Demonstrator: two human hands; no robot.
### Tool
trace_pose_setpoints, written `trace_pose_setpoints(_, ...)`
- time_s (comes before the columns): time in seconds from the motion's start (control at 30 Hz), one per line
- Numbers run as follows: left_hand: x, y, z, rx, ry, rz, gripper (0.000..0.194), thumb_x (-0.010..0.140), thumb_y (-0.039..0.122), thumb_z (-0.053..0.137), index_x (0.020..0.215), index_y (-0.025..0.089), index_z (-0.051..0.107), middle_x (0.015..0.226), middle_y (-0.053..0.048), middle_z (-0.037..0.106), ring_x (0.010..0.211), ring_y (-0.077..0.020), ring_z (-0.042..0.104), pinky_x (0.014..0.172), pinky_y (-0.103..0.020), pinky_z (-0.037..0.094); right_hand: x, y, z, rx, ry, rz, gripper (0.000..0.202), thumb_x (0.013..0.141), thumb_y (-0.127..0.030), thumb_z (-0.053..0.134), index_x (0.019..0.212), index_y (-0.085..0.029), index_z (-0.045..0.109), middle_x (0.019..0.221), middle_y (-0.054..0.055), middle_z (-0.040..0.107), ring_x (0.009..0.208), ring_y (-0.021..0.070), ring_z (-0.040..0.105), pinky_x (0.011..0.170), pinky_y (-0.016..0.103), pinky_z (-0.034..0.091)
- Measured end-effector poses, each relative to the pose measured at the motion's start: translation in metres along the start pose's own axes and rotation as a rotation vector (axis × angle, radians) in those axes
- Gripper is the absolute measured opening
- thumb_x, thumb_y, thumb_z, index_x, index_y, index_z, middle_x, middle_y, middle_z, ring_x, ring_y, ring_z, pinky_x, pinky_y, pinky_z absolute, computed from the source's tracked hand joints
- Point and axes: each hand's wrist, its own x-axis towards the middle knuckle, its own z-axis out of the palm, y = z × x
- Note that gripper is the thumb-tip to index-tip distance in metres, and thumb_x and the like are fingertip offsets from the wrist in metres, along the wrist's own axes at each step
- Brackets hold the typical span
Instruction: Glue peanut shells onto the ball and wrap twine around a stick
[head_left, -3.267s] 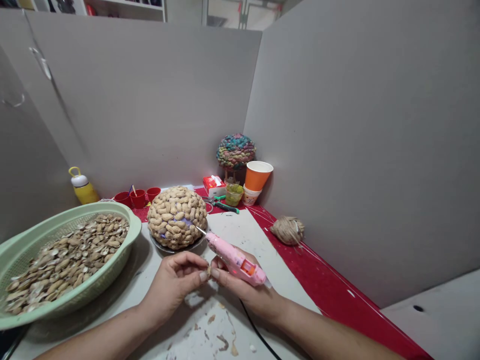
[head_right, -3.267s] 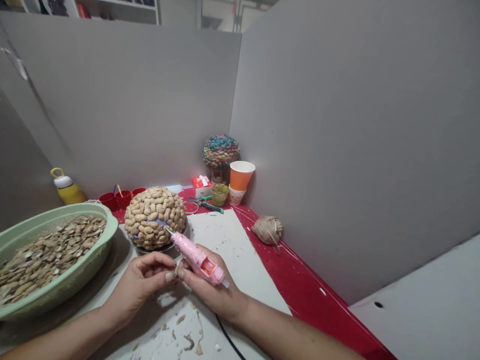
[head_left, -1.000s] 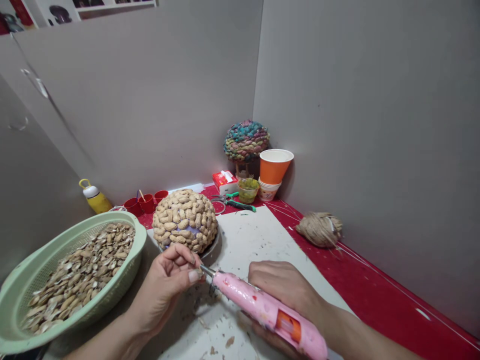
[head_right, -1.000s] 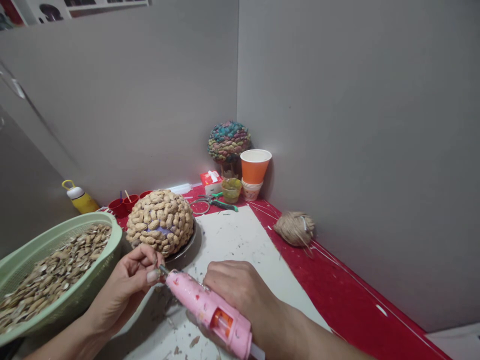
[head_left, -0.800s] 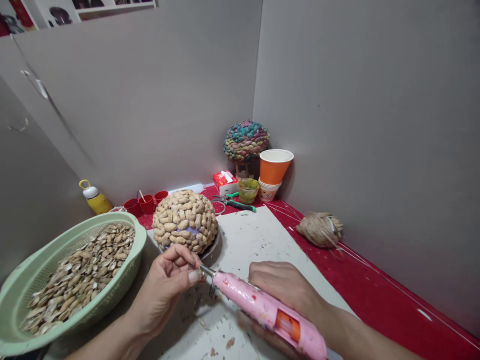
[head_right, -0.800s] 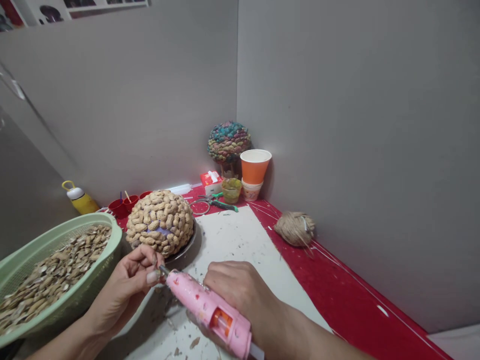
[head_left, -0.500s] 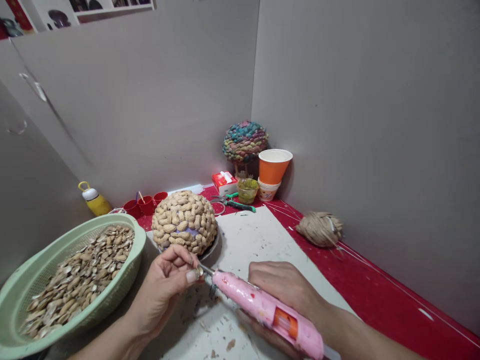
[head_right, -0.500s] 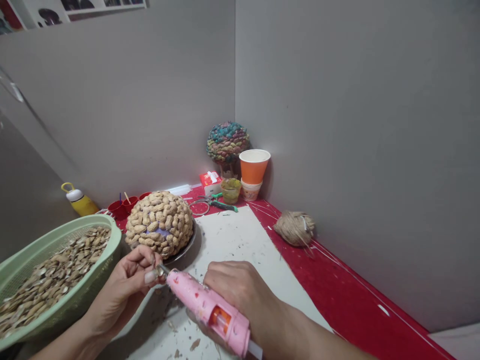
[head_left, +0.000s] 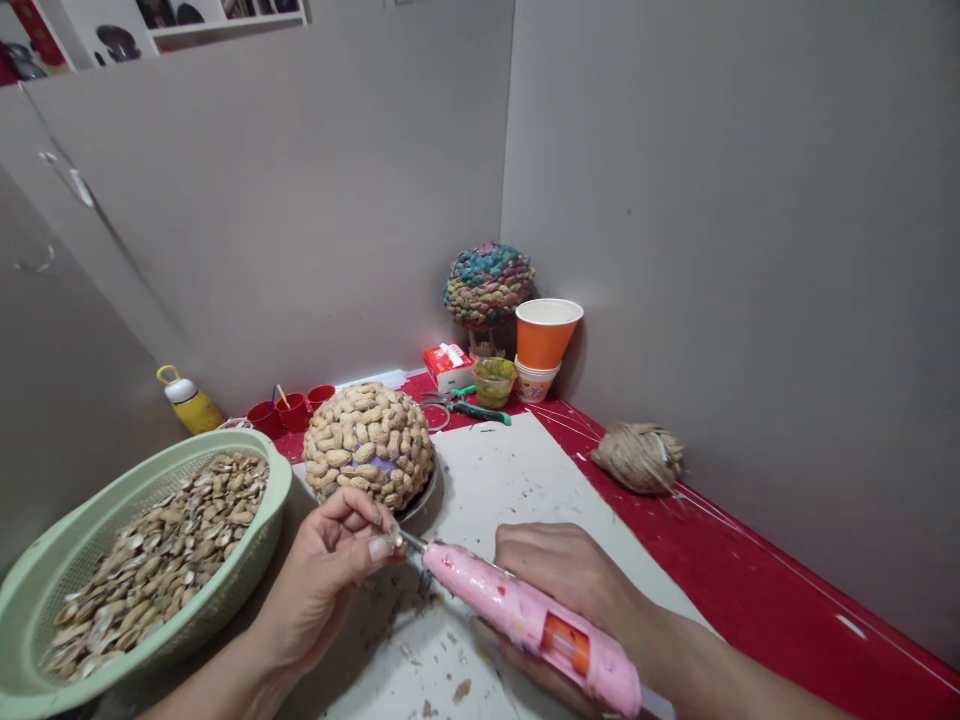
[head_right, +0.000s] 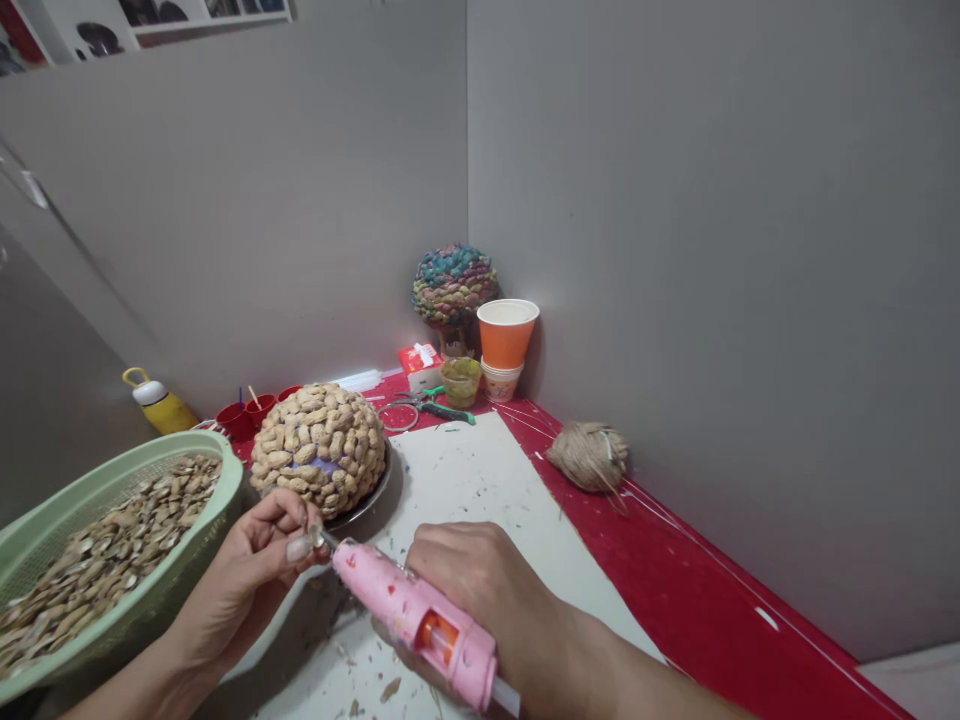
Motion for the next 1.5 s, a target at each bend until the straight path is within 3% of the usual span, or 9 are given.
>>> trace_pose_setpoints(1.5,0.0009,0.0019,-0.0021,0.064,0.039,0.032,0.018,0.072,0.014,0.076,0.079,0.019,0.060,0.080,0.002,0.063,0.071,-0.0097,0.052,0.068,-0.021,0.043,0.0019,-0.0029,-0.0019,0.020,-0.043,-0.019,0.028,0.082,-0.027,0.052,0.065,-0.022,0.029,0.057,-0.005,0.036,0.050,0.0110,0.029,0.050,0.028,0.020)
